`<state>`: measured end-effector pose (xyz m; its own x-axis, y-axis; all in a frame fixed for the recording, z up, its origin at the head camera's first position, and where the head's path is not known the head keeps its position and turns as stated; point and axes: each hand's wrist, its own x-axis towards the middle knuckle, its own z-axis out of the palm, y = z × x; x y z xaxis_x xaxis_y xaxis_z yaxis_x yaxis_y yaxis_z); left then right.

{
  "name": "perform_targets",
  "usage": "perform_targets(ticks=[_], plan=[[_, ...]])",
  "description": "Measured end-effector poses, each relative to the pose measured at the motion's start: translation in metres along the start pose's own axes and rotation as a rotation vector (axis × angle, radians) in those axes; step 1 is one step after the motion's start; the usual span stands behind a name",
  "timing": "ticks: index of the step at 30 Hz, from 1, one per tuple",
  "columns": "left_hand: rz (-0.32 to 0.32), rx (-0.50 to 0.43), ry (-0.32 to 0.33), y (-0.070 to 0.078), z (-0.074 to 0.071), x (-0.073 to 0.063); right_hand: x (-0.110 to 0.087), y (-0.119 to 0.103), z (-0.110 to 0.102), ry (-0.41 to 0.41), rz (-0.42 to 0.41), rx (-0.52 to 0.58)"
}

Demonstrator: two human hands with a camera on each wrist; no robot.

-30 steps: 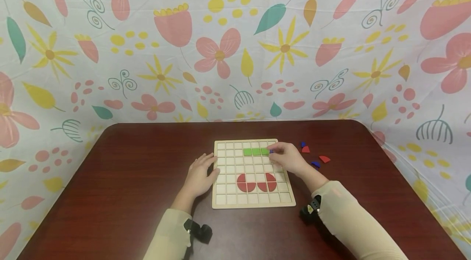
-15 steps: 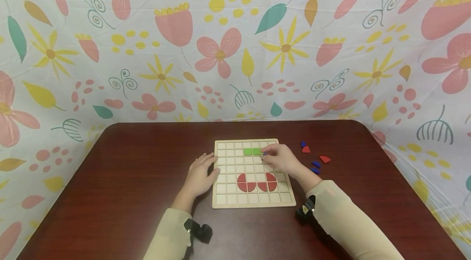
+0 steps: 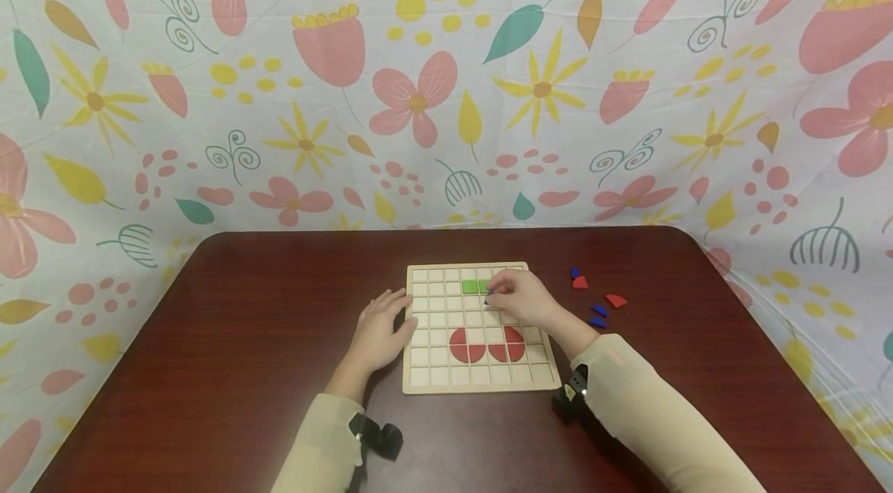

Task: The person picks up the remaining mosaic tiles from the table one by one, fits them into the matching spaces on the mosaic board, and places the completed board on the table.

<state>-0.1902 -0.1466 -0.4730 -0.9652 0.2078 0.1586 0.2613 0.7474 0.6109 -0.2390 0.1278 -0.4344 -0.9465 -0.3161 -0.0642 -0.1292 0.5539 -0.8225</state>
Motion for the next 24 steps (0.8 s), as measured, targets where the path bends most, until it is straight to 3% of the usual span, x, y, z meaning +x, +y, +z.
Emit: perform_targets(ticks=[7, 24], plan=[[-0.003, -0.003, -0.006, 0.000, 0.000, 0.001, 0.004, -0.005, 0.002, 0.003, -0.039, -0.057], [0.003, 0.006, -0.007, -0.002, 0.000, 0.001, 0.008, -0.014, 0.008, -0.065, -0.027, -0.036]])
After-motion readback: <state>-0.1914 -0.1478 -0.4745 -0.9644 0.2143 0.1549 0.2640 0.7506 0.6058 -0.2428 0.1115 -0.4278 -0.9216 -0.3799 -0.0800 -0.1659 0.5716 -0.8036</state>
